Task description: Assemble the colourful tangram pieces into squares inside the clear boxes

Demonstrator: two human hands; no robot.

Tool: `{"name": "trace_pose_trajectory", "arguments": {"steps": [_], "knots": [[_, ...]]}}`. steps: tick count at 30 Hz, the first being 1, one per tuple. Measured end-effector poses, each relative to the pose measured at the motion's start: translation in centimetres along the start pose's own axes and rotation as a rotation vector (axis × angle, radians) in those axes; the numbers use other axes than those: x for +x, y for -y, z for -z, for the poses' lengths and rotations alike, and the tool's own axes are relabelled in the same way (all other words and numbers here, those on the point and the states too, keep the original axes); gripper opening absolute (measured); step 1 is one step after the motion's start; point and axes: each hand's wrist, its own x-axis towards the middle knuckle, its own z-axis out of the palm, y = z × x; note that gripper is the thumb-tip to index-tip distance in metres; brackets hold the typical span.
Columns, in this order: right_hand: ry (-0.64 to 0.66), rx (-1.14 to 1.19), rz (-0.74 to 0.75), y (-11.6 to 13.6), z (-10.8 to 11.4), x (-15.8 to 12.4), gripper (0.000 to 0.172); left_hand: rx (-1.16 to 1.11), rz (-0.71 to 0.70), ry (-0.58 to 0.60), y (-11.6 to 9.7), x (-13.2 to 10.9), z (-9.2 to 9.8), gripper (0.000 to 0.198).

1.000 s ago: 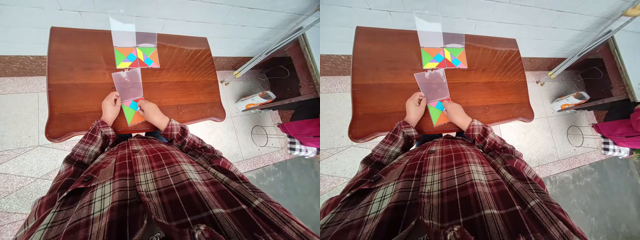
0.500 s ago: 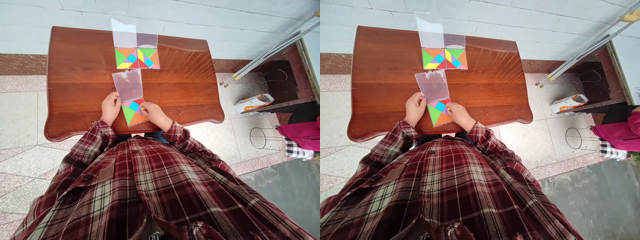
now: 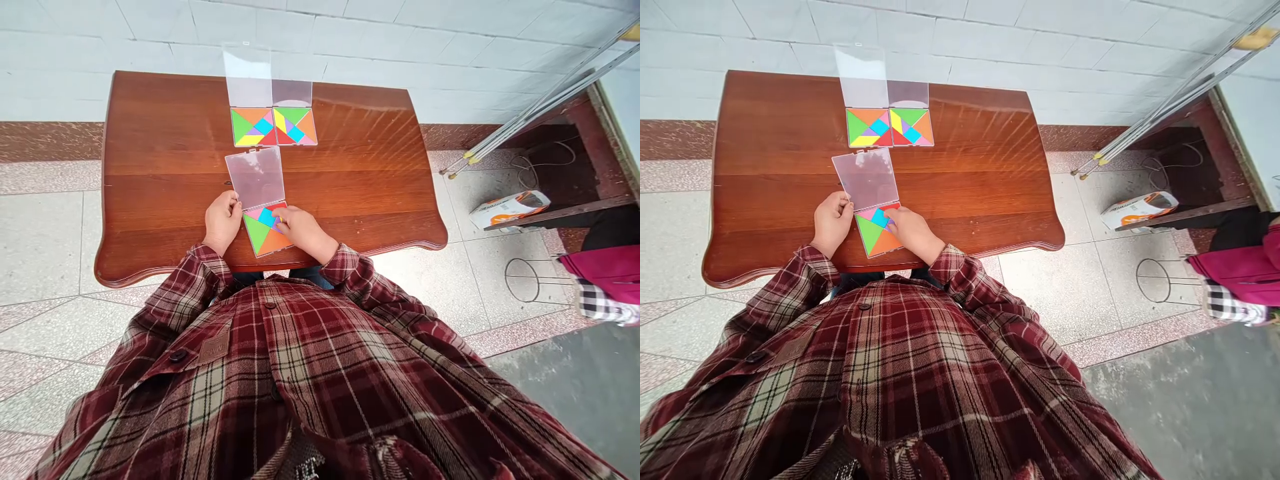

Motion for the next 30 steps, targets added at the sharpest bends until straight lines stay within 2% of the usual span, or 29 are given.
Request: {"name": "trace_pose_trajectory", "arguments": {"steps": [9, 22, 30], "knots": [[0.021, -0.11, 0.023, 0.2, -0.1, 1.0, 0.033, -0.008, -0.009, -0.001, 0.0, 0.0, 0.0, 0.016], [0.015, -0.103, 0.008, -0.3, -0.5, 1.0, 0.035, -0.007, -0.005, 0.003, 0.0, 0.0, 0.1, 0.016], [0.026, -0.124, 0.03, 0.5, -0.2, 1.5, 0.036, -0.009, -0.004, 0.002, 0.0, 0.0, 0.1, 0.017]]}}
